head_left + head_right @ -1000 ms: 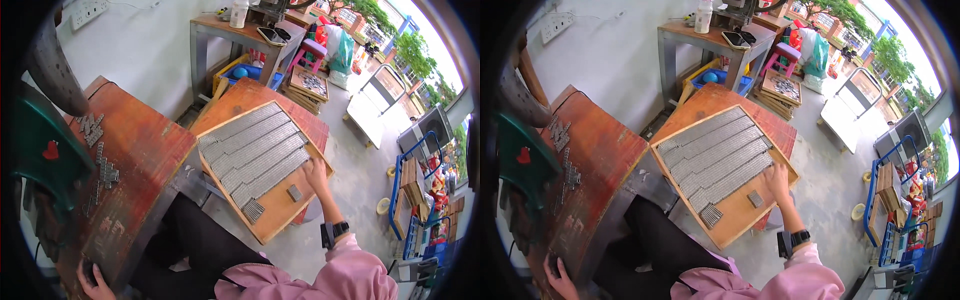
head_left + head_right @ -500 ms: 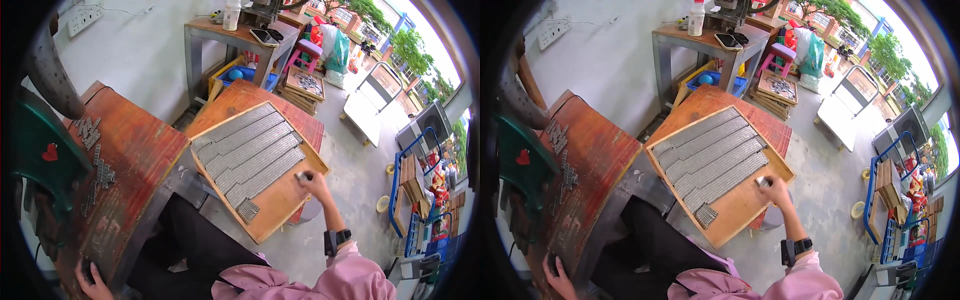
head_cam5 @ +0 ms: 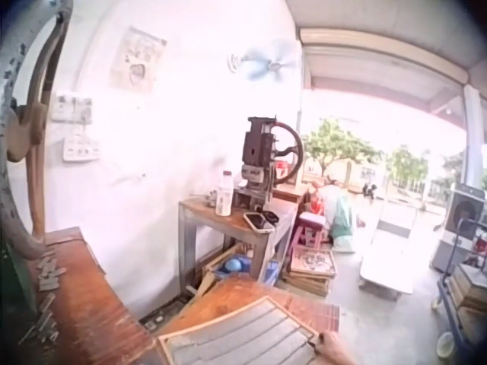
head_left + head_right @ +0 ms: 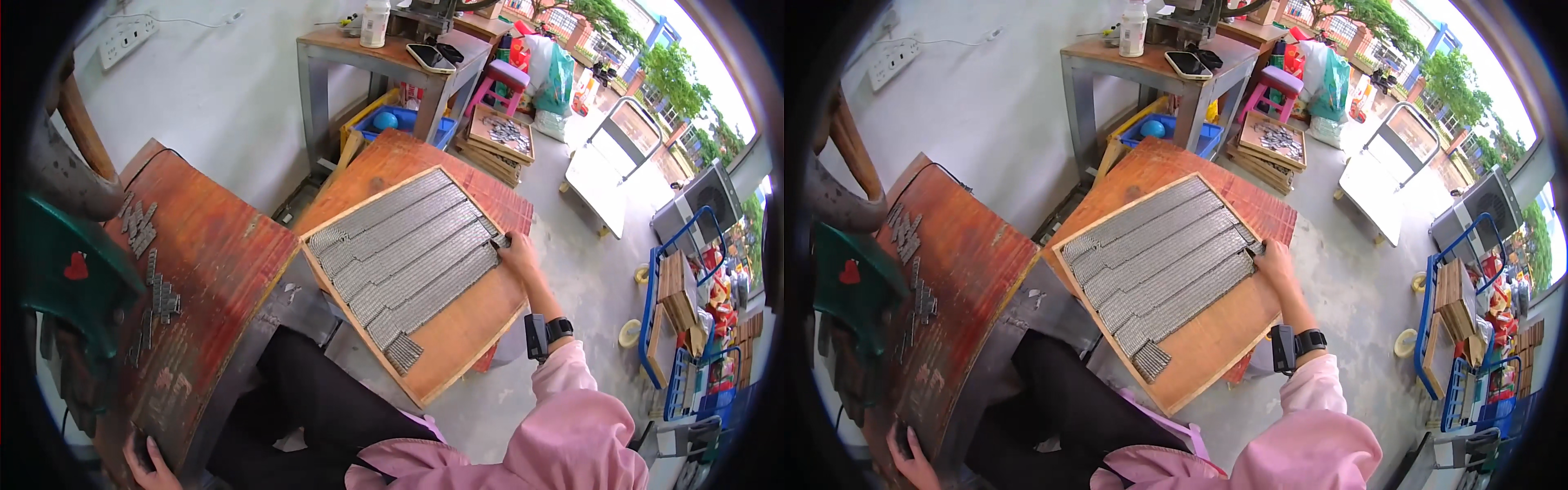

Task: Use a manual press machine to stamp small metal components and finish them with a punch tool.

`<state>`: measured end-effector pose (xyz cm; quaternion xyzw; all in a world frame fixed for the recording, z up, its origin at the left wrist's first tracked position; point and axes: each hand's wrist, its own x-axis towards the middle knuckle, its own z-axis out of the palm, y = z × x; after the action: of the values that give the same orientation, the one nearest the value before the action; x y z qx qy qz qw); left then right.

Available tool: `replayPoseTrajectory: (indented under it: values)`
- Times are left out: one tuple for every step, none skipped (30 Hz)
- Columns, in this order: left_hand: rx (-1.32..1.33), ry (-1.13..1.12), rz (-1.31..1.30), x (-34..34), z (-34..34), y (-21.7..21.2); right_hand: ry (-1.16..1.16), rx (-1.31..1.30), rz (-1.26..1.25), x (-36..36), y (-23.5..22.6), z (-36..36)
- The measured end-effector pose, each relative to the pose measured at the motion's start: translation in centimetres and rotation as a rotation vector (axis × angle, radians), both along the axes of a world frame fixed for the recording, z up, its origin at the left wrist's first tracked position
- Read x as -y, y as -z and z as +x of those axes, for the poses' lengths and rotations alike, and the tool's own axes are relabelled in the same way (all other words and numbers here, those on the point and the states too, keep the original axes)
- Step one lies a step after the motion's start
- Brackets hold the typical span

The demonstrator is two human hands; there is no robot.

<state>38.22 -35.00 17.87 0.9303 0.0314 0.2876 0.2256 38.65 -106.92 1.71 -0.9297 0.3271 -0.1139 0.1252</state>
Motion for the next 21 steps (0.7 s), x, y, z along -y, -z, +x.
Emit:
replayPoseTrajectory:
  values:
    - [0.012,0.003,-0.001,-0.1,0.0,0.1,0.012,-0.003,-0.001,0.0,0.4,-0.1]
    - [0.011,0.005,0.001,-0.2,0.0,0.2,0.013,0.011,0.067,0.0,0.9,-0.2]
    - [-0.007,-0.017,-0.003,-0.2,0.0,0.2,0.008,0.051,0.12,0.0,1.4,-0.4]
    - [-0.026,-0.04,-0.008,-0.2,0.0,0.3,0.012,0.026,0.13,-0.1,2.0,-0.6]
    - [-0.026,-0.04,-0.01,-0.2,0.0,0.4,-0.024,0.113,0.081,-0.2,2.5,-0.8]
    - [-0.015,-0.026,-0.019,-0.2,-0.1,0.3,-0.04,0.175,0.041,-0.4,3.0,-1.0]
    - [-0.002,-0.014,-0.026,-0.2,-0.1,0.3,-0.062,0.201,0.035,-0.5,3.5,-1.1]
    - [0.001,-0.018,-0.025,-0.2,-0.2,0.2,-0.029,0.237,-0.013,-0.8,3.8,-1.2]
    - [-0.002,-0.005,-0.007,-0.1,-0.2,0.1,0.004,0.26,-0.057,-1.0,4.0,-1.2]
    - [-0.005,0.009,0.01,0.0,-0.2,0.0,0.002,0.275,-0.059,-1.3,4.1,-1.2]
    - [-0.002,0.008,0.009,0.1,-0.3,-0.1,0.012,0.257,-0.068,-1.5,4.2,-1.1]
    - [0.0,0.015,0.005,0.2,-0.3,-0.1,0.02,0.26,-0.1,-1.8,4.1,-1.0]
    - [0.001,0.021,0.001,0.2,-0.4,-0.1,0.022,0.242,-0.083,-2.0,4.1,-1.0]
    - [0.003,0.019,-0.002,0.2,-0.4,0.0,0.025,0.248,-0.114,-2.2,4.0,-0.9]
    - [0.022,0.037,-0.004,0.1,-0.4,0.1,0.023,0.263,-0.145,-2.3,3.9,-0.9]
    - [0.041,0.055,-0.005,-0.1,-0.4,0.2,0.022,0.253,-0.145,-2.4,3.9,-0.8]
    - [0.04,0.051,-0.007,-0.4,-0.5,0.4,0.007,0.281,-0.142,-2.3,3.9,-0.9]
    - [0.036,0.037,0.012,-0.8,-0.5,0.6,-0.011,0.299,-0.137,-2.1,3.9,-0.9]
    - [0.03,0.025,0.031,-1.2,-0.6,0.9,-0.01,0.307,-0.138,-1.8,3.9,-0.8]
    - [0.027,0.023,0.031,-1.7,-0.4,1.1,-0.035,0.286,-0.139,-1.5,3.9,-0.8]
    - [-0.052,0.009,0.028,-2.2,-0.1,1.2,-0.087,0.273,-0.154,-1.1,3.8,-0.7]
